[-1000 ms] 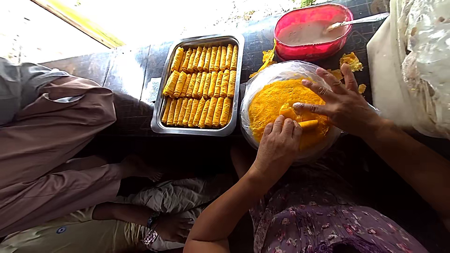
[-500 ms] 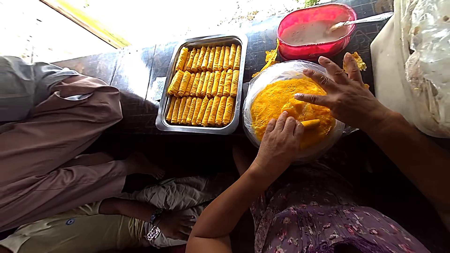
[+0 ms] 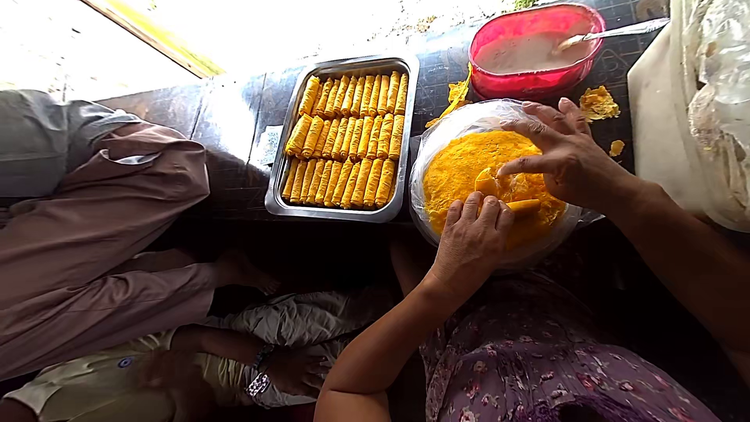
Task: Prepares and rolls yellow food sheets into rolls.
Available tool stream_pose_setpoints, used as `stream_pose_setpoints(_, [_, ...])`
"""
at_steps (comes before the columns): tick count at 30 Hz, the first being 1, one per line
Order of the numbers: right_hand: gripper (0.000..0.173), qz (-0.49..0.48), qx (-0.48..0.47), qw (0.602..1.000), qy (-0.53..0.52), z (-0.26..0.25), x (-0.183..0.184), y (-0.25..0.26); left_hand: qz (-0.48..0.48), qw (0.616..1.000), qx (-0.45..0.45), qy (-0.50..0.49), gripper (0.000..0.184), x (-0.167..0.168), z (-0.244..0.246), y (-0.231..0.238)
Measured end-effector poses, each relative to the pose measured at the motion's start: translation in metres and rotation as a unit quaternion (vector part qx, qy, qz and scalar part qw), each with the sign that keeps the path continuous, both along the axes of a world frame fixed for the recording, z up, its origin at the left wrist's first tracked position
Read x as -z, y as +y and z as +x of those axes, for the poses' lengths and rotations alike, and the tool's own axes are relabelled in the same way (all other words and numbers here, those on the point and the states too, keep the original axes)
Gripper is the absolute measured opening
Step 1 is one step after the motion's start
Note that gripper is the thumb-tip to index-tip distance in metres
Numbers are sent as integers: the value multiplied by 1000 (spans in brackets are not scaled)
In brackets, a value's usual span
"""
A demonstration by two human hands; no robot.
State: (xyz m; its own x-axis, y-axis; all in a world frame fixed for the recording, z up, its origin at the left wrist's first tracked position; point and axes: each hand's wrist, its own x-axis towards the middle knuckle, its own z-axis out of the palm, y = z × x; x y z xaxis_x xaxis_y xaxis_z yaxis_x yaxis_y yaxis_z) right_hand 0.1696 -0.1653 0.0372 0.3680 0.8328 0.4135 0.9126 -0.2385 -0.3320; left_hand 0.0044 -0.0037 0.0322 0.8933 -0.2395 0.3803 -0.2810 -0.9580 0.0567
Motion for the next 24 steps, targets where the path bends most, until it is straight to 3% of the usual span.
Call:
stream_pose_setpoints(6, [72, 0, -61, 997, 37, -1, 10, 4, -7, 1000, 3, -8, 22, 0, 1, 0])
stream_pose_setpoints(12, [78, -41, -8, 999, 23, 3, 9, 13, -7, 1000, 10, 2, 23, 0, 1, 1])
stream_pose_setpoints(19, [59, 25, -24, 998, 45, 1, 5, 3, -10, 1000, 13, 4, 22, 0, 1, 1])
stream_pose_setpoints(24, [69, -2, -54, 998, 45, 1, 12, 8, -10, 1000, 16, 4, 21, -1, 2, 1])
